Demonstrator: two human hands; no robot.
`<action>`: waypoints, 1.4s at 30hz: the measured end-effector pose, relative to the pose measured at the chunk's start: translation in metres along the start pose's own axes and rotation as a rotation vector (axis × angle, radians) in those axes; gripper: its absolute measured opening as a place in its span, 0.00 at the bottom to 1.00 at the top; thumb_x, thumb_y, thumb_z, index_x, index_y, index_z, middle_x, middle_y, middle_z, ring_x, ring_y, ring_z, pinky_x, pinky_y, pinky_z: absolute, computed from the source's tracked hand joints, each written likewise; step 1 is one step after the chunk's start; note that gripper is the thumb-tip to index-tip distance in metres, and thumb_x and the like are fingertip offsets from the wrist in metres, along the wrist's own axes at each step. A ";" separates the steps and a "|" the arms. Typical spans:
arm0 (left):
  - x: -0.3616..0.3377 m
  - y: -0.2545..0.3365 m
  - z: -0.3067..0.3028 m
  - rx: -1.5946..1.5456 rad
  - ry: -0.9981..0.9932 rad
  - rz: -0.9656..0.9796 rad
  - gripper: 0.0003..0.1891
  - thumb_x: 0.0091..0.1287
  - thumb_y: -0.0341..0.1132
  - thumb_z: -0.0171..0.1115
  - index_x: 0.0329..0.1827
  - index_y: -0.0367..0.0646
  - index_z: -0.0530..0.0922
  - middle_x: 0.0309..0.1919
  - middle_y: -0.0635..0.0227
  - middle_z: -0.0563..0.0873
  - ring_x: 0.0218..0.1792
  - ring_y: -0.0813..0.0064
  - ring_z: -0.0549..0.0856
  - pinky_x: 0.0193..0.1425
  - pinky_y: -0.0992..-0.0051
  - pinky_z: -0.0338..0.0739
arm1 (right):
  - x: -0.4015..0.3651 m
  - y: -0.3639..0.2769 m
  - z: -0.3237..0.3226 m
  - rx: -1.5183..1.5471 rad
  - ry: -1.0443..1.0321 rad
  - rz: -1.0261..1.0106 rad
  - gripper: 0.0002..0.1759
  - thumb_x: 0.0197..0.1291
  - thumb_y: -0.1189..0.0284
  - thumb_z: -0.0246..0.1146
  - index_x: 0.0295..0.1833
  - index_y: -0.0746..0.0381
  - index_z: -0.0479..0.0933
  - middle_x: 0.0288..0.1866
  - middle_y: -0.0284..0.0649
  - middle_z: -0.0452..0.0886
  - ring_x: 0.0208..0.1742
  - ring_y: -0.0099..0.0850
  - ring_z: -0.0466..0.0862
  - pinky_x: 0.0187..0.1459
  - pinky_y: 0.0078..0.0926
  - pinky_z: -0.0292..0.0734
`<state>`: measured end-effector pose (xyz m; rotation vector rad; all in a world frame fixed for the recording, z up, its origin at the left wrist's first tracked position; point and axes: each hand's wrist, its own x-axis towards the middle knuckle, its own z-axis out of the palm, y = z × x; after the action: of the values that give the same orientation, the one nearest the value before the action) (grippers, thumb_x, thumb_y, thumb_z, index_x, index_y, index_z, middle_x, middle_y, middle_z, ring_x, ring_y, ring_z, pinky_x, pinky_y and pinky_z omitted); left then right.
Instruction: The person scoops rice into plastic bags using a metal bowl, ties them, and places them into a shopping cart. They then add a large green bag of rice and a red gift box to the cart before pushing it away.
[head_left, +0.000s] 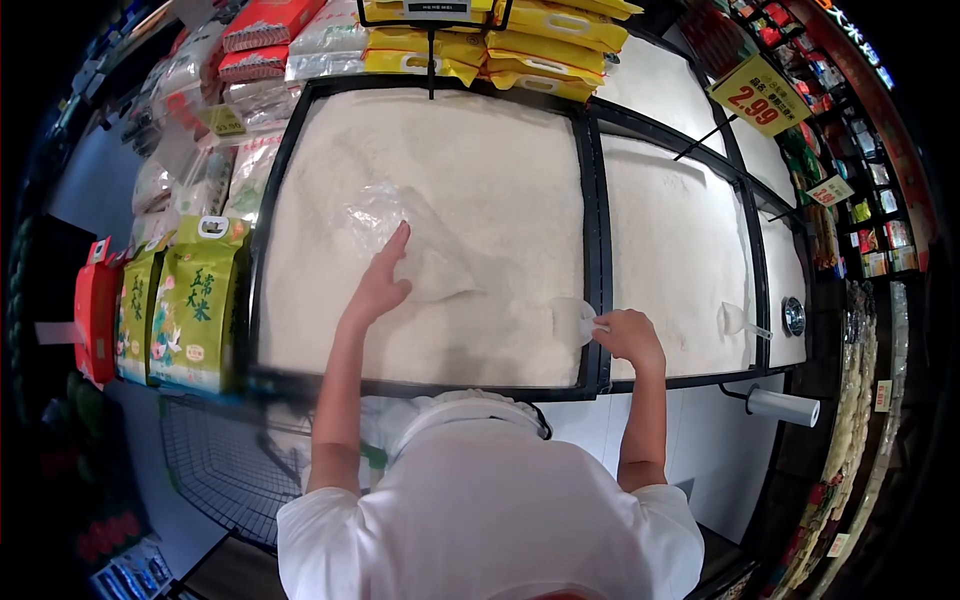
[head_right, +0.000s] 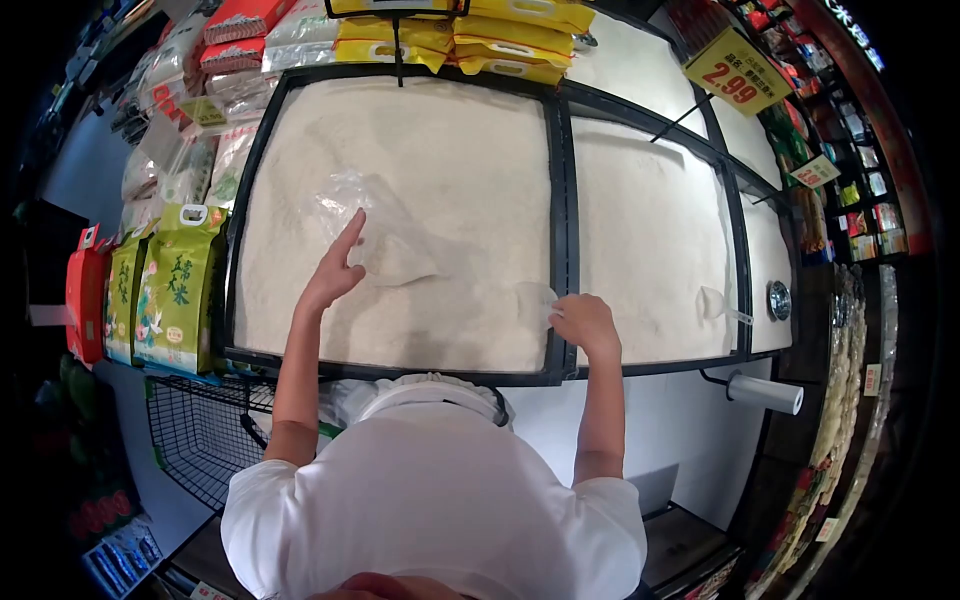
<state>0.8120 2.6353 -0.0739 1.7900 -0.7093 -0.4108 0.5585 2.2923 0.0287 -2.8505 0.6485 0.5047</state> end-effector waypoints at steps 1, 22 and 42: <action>0.000 0.001 0.000 -0.007 -0.002 -0.006 0.50 0.50 0.18 0.50 0.83 0.57 0.53 0.81 0.70 0.59 0.69 0.64 0.74 0.45 0.78 0.72 | 0.020 0.004 0.021 0.025 0.013 -0.026 0.19 0.55 0.60 0.66 0.48 0.57 0.88 0.35 0.48 0.88 0.35 0.43 0.88 0.45 0.38 0.83; 0.002 0.014 -0.004 -0.151 0.088 -0.060 0.49 0.51 0.19 0.50 0.83 0.56 0.56 0.80 0.70 0.60 0.63 0.68 0.77 0.41 0.77 0.76 | 0.163 -0.143 0.124 0.511 0.490 -0.394 0.23 0.69 0.61 0.61 0.62 0.63 0.79 0.31 0.44 0.87 0.37 0.42 0.88 0.44 0.38 0.81; 0.053 0.217 -0.094 -0.632 -0.018 0.148 0.35 0.60 0.19 0.55 0.75 0.40 0.67 0.65 0.69 0.78 0.44 0.85 0.81 0.44 0.84 0.73 | 0.079 -0.219 -0.195 1.078 0.315 -0.762 0.14 0.71 0.70 0.60 0.57 0.64 0.82 0.28 0.29 0.78 0.26 0.15 0.75 0.28 0.13 0.73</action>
<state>0.8514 2.6254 0.1651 1.1337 -0.6298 -0.4867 0.7793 2.4093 0.2016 -1.8826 -0.1653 -0.3444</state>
